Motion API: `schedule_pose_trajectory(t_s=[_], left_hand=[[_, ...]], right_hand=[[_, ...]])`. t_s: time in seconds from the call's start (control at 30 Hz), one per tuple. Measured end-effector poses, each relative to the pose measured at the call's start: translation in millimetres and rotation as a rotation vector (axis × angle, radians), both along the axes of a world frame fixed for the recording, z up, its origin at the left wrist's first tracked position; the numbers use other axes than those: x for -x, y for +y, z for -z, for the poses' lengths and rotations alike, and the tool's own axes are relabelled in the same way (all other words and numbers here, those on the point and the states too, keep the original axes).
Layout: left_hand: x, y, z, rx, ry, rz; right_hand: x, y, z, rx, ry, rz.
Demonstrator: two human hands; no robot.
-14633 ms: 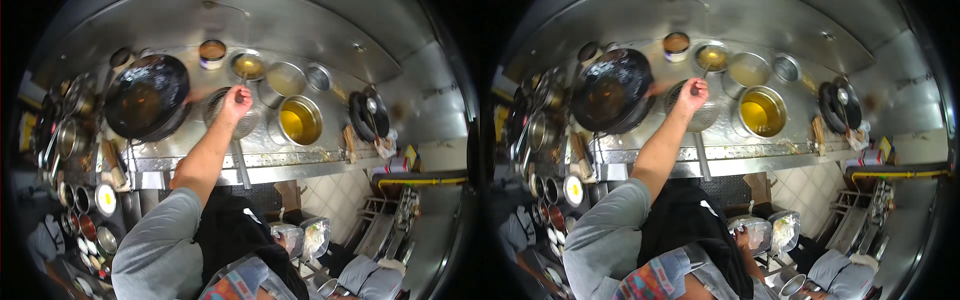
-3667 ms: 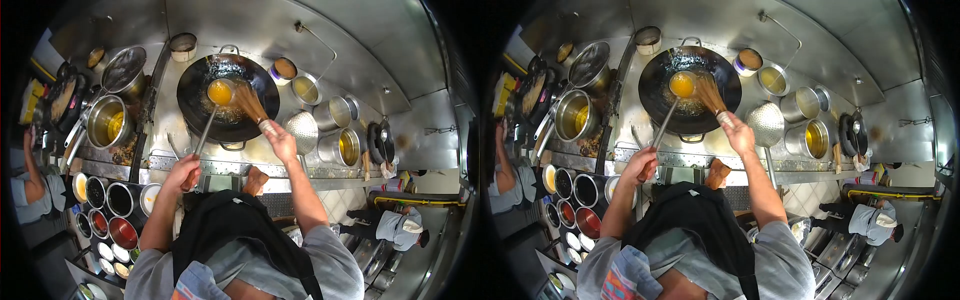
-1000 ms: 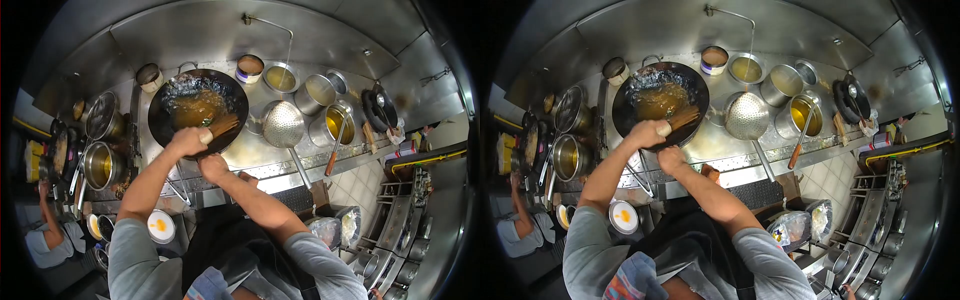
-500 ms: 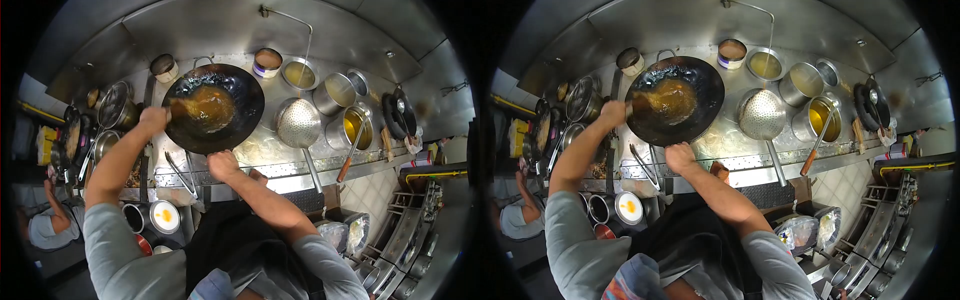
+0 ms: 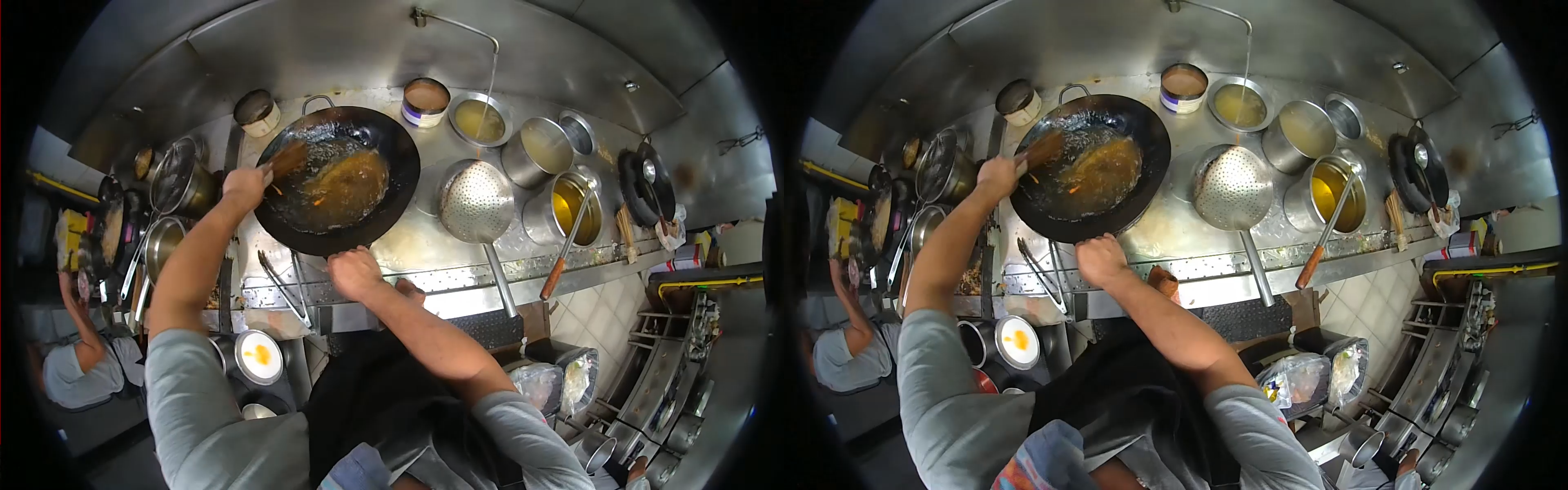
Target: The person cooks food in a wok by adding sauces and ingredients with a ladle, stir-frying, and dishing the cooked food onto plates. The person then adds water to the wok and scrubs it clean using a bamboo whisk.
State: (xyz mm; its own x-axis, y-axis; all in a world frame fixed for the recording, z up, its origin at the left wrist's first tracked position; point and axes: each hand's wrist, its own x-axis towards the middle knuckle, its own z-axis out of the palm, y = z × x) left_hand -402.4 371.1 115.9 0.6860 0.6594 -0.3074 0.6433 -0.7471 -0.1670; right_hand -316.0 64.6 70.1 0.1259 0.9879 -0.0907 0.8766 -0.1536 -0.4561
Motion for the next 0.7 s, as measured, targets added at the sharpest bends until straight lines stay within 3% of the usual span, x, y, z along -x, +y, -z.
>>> schedule_pose_trajectory(t_s=[0.1, 0.13, 0.2, 0.3, 0.37, 0.53, 0.6, 0.7], left_hand=[[-58.0, -20.3, 11.7, -0.053, -0.199, 0.000], [-71.2, -40.5, 4.7, 0.044, -0.134, -0.085], [-62.0, -36.5, 67.6, 0.051, -0.176, -0.107], [-15.6, -96.1, -5.3, 0.134, -0.023, -0.013], [14.3, -58.6, 3.8, 0.006, 0.186, 0.057], [-18.0, -4.8, 5.6, -0.087, -0.112, -0.053], [-8.7, -30.9, 21.3, -0.005, -0.120, -0.113], [3.6, -58.2, -1.7, 0.001, -0.030, -0.103]], right_hand=[[-2.7, -2.9, -2.3, -0.022, 0.017, -0.002], [-4.0, -4.7, -3.5, -0.012, 0.022, 0.005], [-3.4, -4.2, -8.3, -0.008, 0.030, 0.000], [-0.5, -4.0, -5.4, 0.015, -0.001, 0.022], [-3.0, -4.4, -6.2, 0.011, -0.008, 0.025], [0.4, -4.3, -0.5, -0.040, 0.005, 0.021], [10.7, -8.2, 1.1, 0.016, 0.025, 0.017], [-0.1, -1.8, -11.3, 0.038, 0.005, 0.021]])
